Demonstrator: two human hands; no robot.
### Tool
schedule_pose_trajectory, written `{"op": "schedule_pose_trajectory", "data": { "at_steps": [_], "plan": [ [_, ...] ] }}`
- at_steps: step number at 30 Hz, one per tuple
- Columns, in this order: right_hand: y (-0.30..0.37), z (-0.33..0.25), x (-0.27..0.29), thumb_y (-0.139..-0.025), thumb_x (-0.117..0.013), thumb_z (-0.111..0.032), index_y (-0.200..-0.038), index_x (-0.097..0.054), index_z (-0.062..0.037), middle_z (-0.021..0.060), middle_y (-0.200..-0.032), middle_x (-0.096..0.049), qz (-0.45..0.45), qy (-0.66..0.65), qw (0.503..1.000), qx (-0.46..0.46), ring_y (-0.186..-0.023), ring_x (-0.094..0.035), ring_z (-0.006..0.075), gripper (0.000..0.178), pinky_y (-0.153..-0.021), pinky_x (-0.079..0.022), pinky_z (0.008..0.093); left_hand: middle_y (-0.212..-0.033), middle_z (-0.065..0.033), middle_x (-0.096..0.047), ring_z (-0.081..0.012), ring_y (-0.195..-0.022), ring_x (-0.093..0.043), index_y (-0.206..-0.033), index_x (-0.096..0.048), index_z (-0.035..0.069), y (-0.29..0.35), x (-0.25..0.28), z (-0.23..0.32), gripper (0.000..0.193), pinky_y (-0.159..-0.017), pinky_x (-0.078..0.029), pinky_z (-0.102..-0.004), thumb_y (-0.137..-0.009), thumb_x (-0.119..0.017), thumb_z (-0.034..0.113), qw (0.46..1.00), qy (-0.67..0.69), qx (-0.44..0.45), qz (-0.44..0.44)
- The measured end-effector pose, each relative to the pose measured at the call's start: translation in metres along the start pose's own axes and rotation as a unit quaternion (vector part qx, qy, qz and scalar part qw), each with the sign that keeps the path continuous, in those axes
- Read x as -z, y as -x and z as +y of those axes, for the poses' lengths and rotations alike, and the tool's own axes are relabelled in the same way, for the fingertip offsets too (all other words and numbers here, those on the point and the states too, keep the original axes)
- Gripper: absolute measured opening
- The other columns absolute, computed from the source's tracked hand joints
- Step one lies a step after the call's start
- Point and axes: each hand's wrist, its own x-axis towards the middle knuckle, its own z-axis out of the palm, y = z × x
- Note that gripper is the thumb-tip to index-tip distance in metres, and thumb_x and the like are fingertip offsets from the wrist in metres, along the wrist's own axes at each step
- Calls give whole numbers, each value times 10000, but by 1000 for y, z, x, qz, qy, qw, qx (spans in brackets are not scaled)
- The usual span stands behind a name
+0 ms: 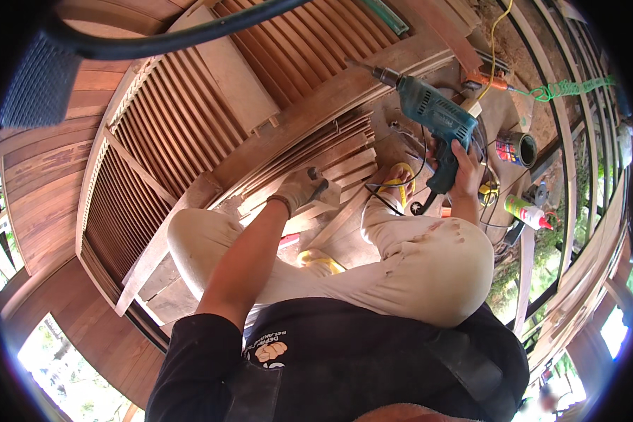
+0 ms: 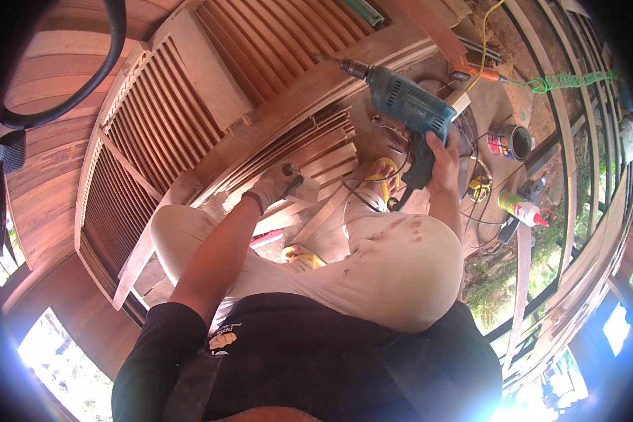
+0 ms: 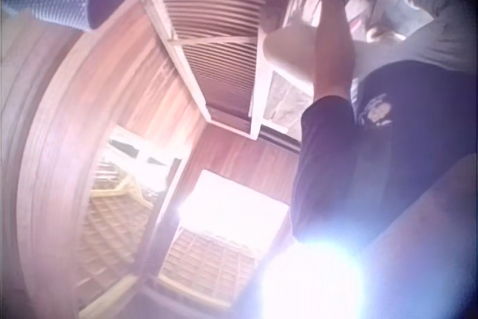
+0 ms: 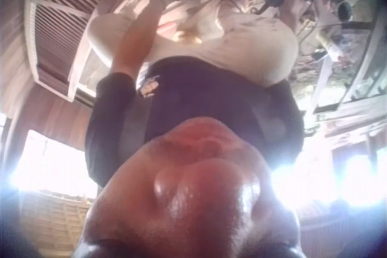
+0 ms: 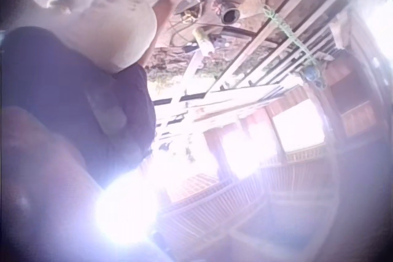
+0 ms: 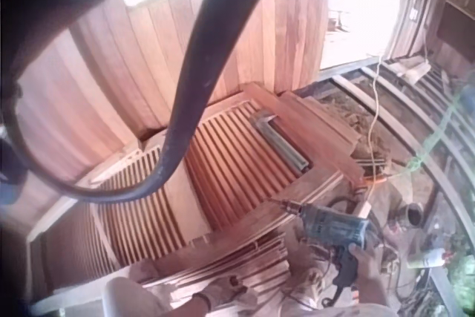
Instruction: The person installs wooden slats onto a ceiling structure. They position slats, use a power drill to fasten them, and retrieve tools from a bag. The person also walks across the wooden floor to access different areas.
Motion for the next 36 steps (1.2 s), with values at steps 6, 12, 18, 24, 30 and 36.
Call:
{"op": "schedule_pose_trajectory", "data": {
  "at_steps": [6, 12, 18, 24, 30, 36],
  "plan": [
    [-20, 56, 29, -970, -593, -383, -1246, -568, -27, 124, -1054, -681, 8, -103, 991, -84, -875, -688, 242, 451, -630, -537, 293, -1057, -195, -707, -352, -1002, -667, -1052, -699, 64, 0, -1, 29, 360, -882, -524, -416, -847, -646, 355, 988, -126, -7, 94],
    [-20, 76, 35, -945, -624, -334, -1283, -522, -25, 158, -1060, -668, 9, -127, 989, -81, -839, -680, 266, 469, -649, -553, 326, -1085, -201, -682, -387, -1049, -639, -1195, -651, 115, 7, -7, 42, 403, -913, -511, -463, -824, -646, 272, 926, -262, -109, 249],
    [-26, 75, 33, -946, -621, -261, -1281, -505, -31, 164, -1054, -664, 32, -124, 989, -72, -850, -686, 283, 423, -666, -568, 345, -1235, -221, -632, -407, -1170, -574, -1301, -609, 125, 5, -2, 75, 494, -1003, -462, -481, -854, -639, 333, 953, -186, -102, 217],
    [-31, 80, 37, -939, -627, -222, -1275, -502, -34, 168, -1057, -660, 29, -125, 989, -73, -840, -692, 298, 405, -672, -577, 363, -1425, -209, -509, -395, -1355, -431, -1400, -546, 162, -27, -23, 85, 556, -1171, -262, -525, -887, -612, 368, 924, -214, -139, 284],
    [-29, 85, 27, -925, -651, -211, -1260, -515, -35, 166, -1041, -661, 27, -155, 985, -70, -845, -693, 304, 402, -668, -580, 364, -1384, -184, -556, -369, -1302, -497, -1381, -560, 167, -54, -33, 76, 515, -1129, -329, -494, -901, -607, 349, 892, -257, -135, 346],
    [-31, 101, 49, -927, -656, -290, -1232, -559, -11, 142, -1069, -673, 12, -168, 982, -86, -889, -679, 270, 424, -713, -571, 335, -1047, -198, -703, -350, -960, -681, -1161, -700, 107, -30, -31, 68, 303, -836, -519, -423, -913, -617, 260, 969, -121, -102, 189]
  ]
}}
